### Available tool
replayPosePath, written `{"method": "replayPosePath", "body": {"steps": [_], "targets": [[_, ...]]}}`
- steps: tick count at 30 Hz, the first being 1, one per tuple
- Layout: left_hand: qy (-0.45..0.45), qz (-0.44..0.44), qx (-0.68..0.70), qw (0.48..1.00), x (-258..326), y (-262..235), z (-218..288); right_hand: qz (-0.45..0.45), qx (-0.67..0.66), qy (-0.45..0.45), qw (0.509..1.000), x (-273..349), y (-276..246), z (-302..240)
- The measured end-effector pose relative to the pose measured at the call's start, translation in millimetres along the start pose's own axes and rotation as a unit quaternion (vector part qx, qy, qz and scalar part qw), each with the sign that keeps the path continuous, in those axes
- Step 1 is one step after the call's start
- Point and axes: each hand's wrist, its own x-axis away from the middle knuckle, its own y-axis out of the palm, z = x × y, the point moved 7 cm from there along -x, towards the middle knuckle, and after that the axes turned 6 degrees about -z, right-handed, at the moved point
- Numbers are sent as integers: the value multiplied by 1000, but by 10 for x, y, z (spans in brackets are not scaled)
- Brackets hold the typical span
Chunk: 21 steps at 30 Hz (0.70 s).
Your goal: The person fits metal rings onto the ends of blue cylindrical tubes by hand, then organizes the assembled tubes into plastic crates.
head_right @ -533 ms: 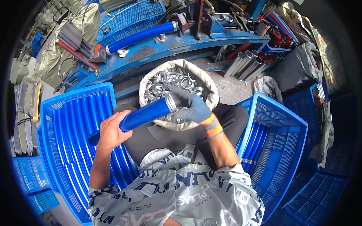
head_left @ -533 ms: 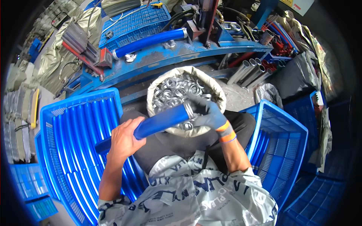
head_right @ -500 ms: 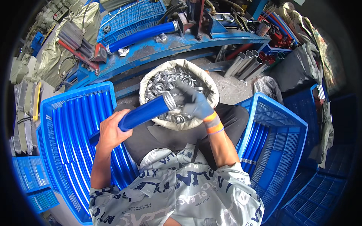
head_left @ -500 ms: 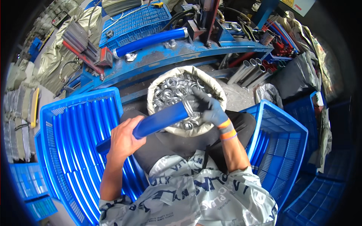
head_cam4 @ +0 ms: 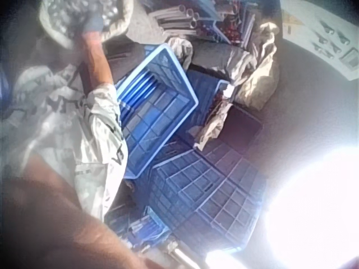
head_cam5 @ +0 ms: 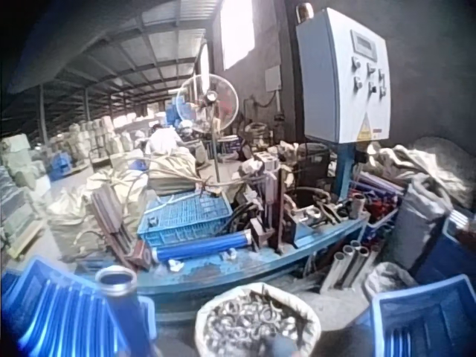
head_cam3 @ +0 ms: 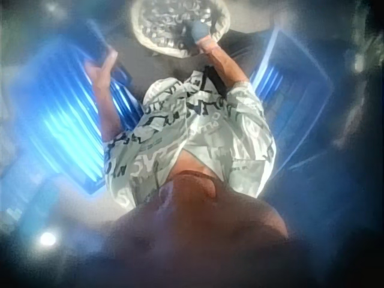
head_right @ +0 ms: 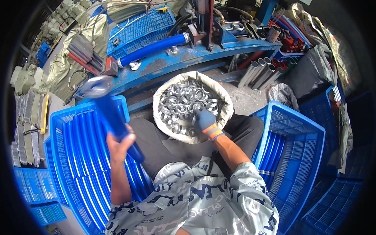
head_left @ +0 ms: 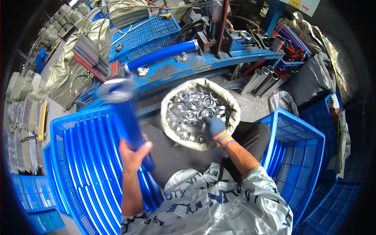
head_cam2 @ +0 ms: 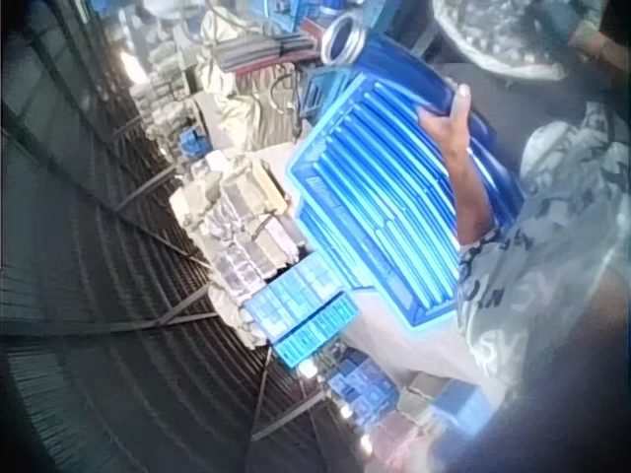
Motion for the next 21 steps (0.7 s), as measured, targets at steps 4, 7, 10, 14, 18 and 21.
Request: {"method": "replayPosePath", "body": {"steps": [4, 7, 10, 14, 18, 21], "targets": [[49, 33, 263, 963, -79, 177, -132, -25, -602, 141, 786, 23, 45, 583], [-4, 38, 368, 929, 68, 354, -423, 8, -616, 48, 786, -13, -364, -30], [-37, 51, 390, 918, 111, 553, -605, -71, -664, 67, 741, 87, -743, -479], [-41, 66, 396, 915, 84, 679, -682, -77, -630, 31, 772, 129, -1193, -818], [-31, 87, 389, 916, 94, 618, -677, -108, -638, 53, 761, 275, -1304, -952], [-12, 77, 389, 918, 78, 624, -633, -103, -621, -8, 777, 347, -1422, -1167]]}}
